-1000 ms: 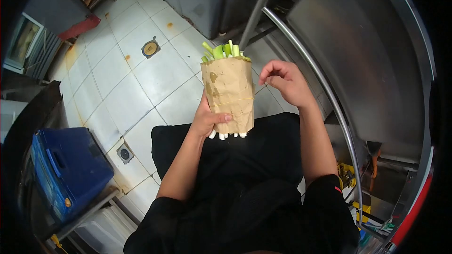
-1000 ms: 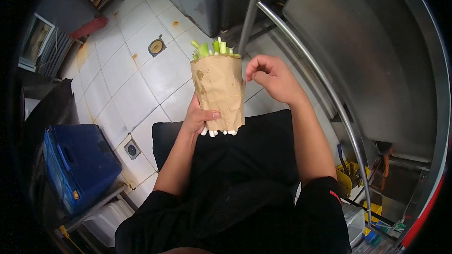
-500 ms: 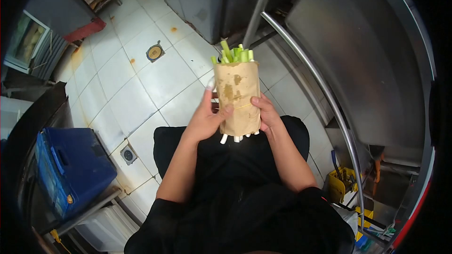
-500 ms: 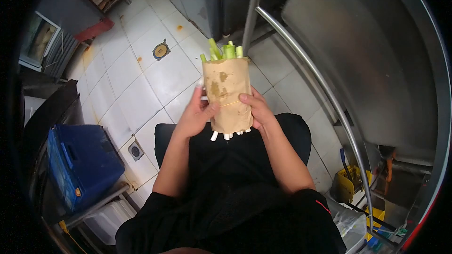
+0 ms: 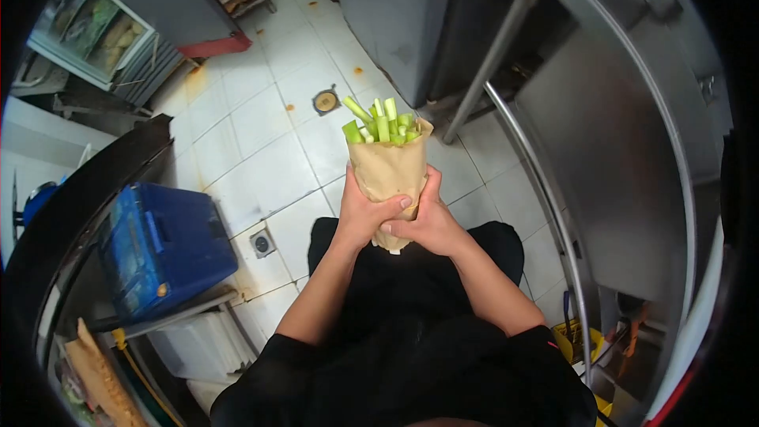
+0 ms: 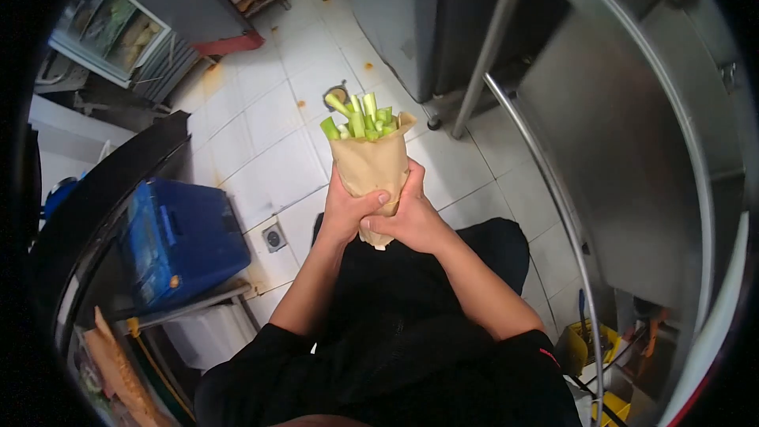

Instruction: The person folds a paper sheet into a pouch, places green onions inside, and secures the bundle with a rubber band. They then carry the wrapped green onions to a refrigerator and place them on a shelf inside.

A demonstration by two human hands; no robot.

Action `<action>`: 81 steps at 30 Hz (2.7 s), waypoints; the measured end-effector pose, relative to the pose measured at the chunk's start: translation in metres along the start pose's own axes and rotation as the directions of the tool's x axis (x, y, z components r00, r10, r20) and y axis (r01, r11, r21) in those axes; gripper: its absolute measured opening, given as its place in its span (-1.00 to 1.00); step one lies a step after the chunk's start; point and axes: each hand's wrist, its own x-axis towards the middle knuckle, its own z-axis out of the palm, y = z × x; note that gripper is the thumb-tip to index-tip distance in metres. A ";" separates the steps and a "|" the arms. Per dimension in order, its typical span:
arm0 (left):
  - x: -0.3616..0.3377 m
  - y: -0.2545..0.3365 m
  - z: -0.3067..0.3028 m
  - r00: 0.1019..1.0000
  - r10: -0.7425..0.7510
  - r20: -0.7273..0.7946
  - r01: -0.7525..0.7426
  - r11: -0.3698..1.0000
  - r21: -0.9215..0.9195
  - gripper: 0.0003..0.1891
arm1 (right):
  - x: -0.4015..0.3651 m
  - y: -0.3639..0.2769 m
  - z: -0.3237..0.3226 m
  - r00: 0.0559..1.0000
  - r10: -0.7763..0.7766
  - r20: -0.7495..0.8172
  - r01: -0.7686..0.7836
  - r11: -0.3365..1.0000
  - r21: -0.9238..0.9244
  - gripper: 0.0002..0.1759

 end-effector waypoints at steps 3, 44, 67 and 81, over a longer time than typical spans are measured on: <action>-0.005 0.077 0.000 0.998 0.060 -0.032 -0.062 0.996 -0.071 -0.14 | 0.004 -0.084 0.021 0.991 0.029 0.134 -0.024 0.999 -0.038 0.11; 0.151 0.585 -0.376 0.693 0.047 -0.719 0.013 0.997 0.078 -0.20 | 0.540 -0.347 0.425 0.330 -0.160 0.930 -0.854 0.370 0.366 0.15; 0.600 1.041 -0.686 0.742 0.516 0.427 0.312 -0.830 0.462 -0.41 | 0.861 -0.337 0.586 0.539 -0.093 0.837 -0.761 0.372 0.532 -0.10; 0.675 1.115 -0.666 0.744 0.236 0.625 0.063 -0.956 0.285 -0.55 | 0.893 -0.334 0.624 0.711 -0.035 0.702 -0.617 0.448 0.647 -0.22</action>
